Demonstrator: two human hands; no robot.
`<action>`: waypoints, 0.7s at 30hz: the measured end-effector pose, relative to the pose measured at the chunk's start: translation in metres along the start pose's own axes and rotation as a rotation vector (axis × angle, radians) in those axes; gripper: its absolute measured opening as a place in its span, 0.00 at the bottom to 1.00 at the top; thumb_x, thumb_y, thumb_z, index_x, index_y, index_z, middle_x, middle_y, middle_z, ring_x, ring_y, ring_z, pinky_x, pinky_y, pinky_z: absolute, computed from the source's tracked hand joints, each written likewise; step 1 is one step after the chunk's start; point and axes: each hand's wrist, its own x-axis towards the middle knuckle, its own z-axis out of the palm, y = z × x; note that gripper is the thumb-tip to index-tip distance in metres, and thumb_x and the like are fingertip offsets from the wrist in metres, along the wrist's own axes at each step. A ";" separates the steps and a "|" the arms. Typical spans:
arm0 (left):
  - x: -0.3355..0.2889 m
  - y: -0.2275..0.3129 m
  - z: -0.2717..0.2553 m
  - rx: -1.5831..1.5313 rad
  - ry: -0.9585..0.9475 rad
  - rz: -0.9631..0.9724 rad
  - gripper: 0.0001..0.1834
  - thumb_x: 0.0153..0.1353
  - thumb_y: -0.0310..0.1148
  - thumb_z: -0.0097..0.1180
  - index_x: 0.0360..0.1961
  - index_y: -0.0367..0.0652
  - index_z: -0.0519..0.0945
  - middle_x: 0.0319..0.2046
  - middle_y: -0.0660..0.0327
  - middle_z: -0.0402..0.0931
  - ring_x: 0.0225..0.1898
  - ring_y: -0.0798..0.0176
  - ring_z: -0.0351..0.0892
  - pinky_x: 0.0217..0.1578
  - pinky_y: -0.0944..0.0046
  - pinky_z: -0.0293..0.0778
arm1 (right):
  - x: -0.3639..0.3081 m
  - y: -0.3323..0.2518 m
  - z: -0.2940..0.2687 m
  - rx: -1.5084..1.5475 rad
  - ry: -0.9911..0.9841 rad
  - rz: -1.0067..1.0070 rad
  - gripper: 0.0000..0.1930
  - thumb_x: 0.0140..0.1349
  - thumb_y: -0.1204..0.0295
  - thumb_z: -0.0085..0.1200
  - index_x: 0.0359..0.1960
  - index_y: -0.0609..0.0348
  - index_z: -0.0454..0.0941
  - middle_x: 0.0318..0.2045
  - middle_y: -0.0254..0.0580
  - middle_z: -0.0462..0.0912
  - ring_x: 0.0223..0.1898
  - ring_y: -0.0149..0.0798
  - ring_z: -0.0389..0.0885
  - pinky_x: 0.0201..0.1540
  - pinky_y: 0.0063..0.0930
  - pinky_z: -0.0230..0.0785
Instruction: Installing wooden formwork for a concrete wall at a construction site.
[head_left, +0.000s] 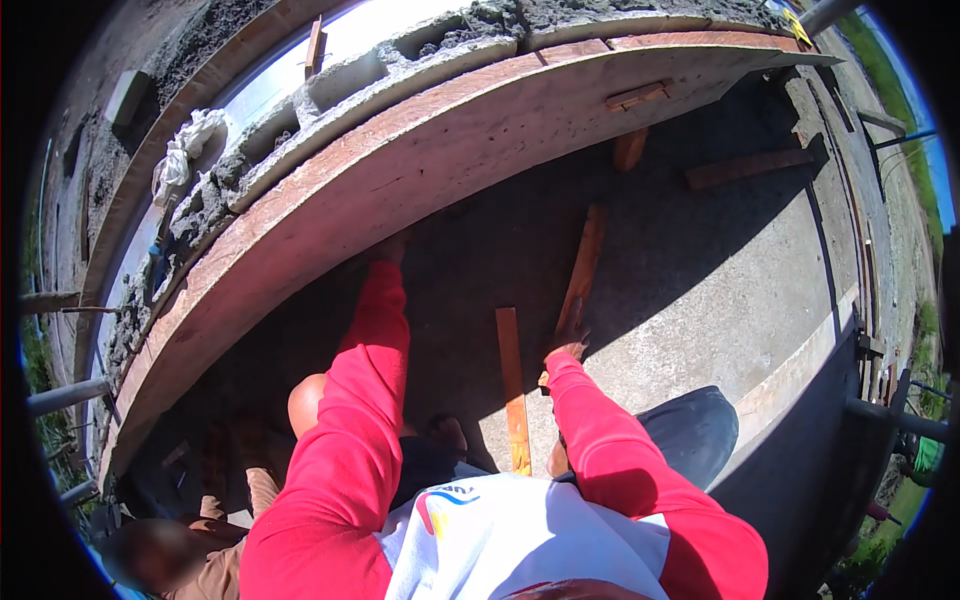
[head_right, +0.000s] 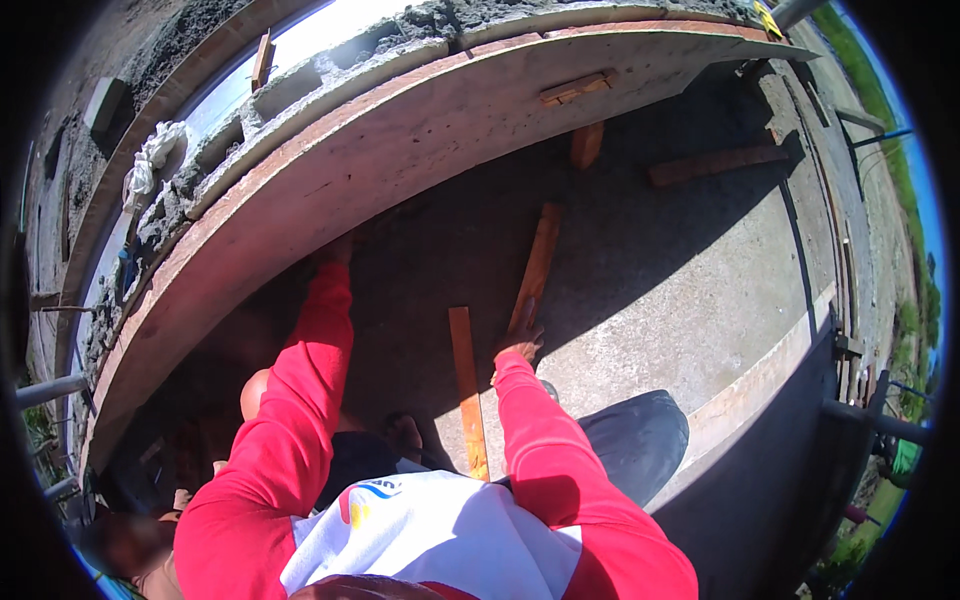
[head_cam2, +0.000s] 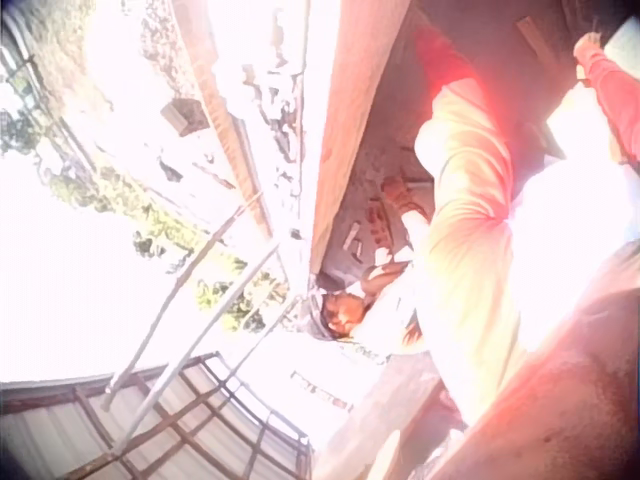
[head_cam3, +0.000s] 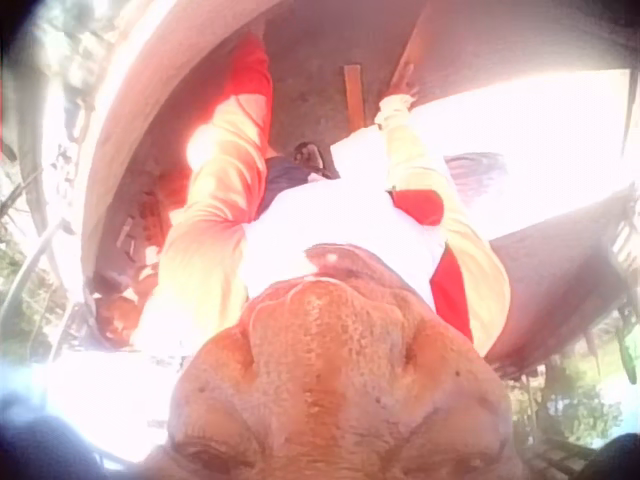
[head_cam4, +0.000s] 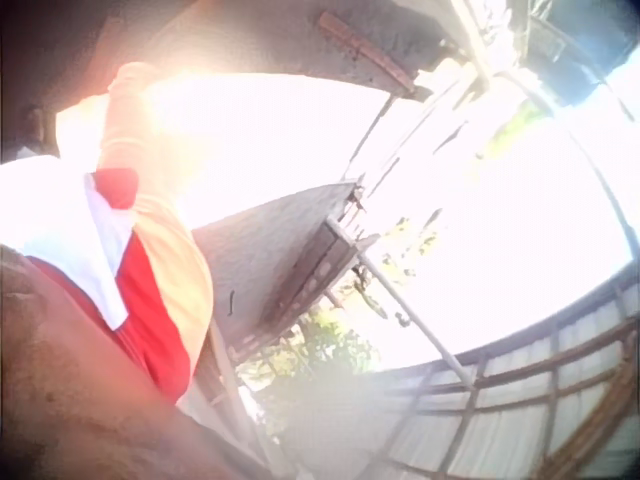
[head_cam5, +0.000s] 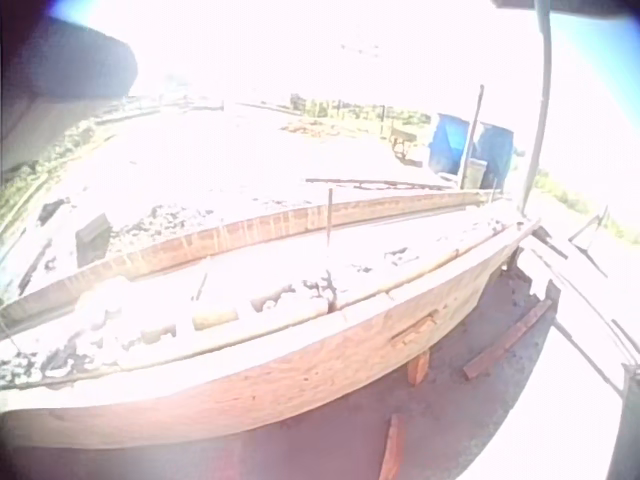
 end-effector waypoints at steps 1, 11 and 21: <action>0.001 -0.001 0.003 0.001 0.006 0.005 0.27 0.47 0.52 0.36 0.45 0.46 0.62 0.45 0.58 0.60 0.48 0.55 0.55 0.47 0.56 0.50 | 0.000 0.000 -0.001 0.041 -0.019 -0.029 0.39 0.40 0.75 0.46 0.52 0.30 0.37 0.40 0.51 0.58 0.40 0.57 0.60 0.38 0.41 0.60; 0.005 0.001 0.011 0.065 0.007 -0.013 0.27 0.47 0.52 0.36 0.45 0.46 0.62 0.45 0.58 0.59 0.49 0.55 0.55 0.48 0.56 0.50 | 0.005 0.002 -0.017 0.032 -0.150 -0.028 0.39 0.39 0.75 0.46 0.51 0.30 0.39 0.41 0.47 0.57 0.40 0.55 0.62 0.38 0.42 0.61; 0.004 -0.006 0.019 0.093 0.014 -0.023 0.27 0.47 0.52 0.36 0.45 0.47 0.62 0.46 0.58 0.59 0.49 0.55 0.54 0.48 0.56 0.49 | 0.053 -0.069 -0.079 0.600 0.401 -0.159 0.36 0.38 0.67 0.52 0.51 0.53 0.47 0.45 0.49 0.58 0.47 0.49 0.55 0.46 0.36 0.52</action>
